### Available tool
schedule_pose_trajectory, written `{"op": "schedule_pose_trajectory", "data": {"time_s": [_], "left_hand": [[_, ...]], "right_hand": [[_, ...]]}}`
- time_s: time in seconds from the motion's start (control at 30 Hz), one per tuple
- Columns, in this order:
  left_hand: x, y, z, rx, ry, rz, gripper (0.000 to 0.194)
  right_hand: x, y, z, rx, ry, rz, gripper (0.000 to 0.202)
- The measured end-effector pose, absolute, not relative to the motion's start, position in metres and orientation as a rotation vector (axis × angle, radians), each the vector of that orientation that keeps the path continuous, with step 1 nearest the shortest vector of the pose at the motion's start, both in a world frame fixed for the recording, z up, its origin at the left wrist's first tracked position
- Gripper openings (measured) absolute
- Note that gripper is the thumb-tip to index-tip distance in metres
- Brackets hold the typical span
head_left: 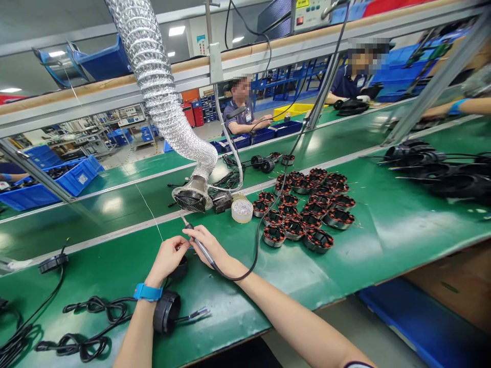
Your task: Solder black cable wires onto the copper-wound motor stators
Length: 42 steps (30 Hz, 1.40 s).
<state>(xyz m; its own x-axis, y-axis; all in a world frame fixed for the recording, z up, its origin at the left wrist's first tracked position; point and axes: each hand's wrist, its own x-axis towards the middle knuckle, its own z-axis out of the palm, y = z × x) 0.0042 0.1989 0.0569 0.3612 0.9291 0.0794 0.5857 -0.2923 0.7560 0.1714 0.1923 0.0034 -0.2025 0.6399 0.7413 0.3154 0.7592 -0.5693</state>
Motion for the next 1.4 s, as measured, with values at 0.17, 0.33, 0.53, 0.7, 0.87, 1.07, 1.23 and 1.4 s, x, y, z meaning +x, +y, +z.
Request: {"op": "schedule_pose_trajectory", "data": {"time_s": [0.17, 0.33, 0.53, 0.7, 0.87, 1.07, 1.23, 1.4], "left_hand": [[0.001, 0.200, 0.058, 1.882, 1.242, 0.637, 0.031], [0.000, 0.205, 0.055, 1.786, 1.219, 0.643, 0.035], [0.001, 0.209, 0.052, 1.734, 1.251, 0.635, 0.042], [-0.002, 0.210, 0.058, 1.705, 1.261, 0.621, 0.042], [-0.005, 0.209, 0.061, 1.692, 1.271, 0.634, 0.045], [-0.005, 0.208, 0.062, 1.694, 1.276, 0.631, 0.046], [-0.006, 0.207, 0.064, 1.669, 1.273, 0.604, 0.046], [-0.005, 0.207, 0.062, 1.655, 1.261, 0.594, 0.045]], "right_hand": [[0.172, 0.190, 0.003, -0.772, -1.791, 0.319, 0.049], [0.175, 0.184, 0.003, -0.755, -1.769, 0.358, 0.048], [0.171, 0.181, 0.003, -0.774, -1.742, 0.399, 0.048], [0.173, 0.177, 0.005, -0.770, -1.648, 0.546, 0.050], [0.171, 0.179, 0.005, -0.779, -1.588, 0.638, 0.052], [0.168, 0.178, 0.008, -0.716, -1.593, 0.701, 0.055], [0.168, 0.180, 0.010, -0.780, -1.554, 0.680, 0.052], [0.165, 0.185, 0.008, -0.816, -1.554, 0.678, 0.054]]}}
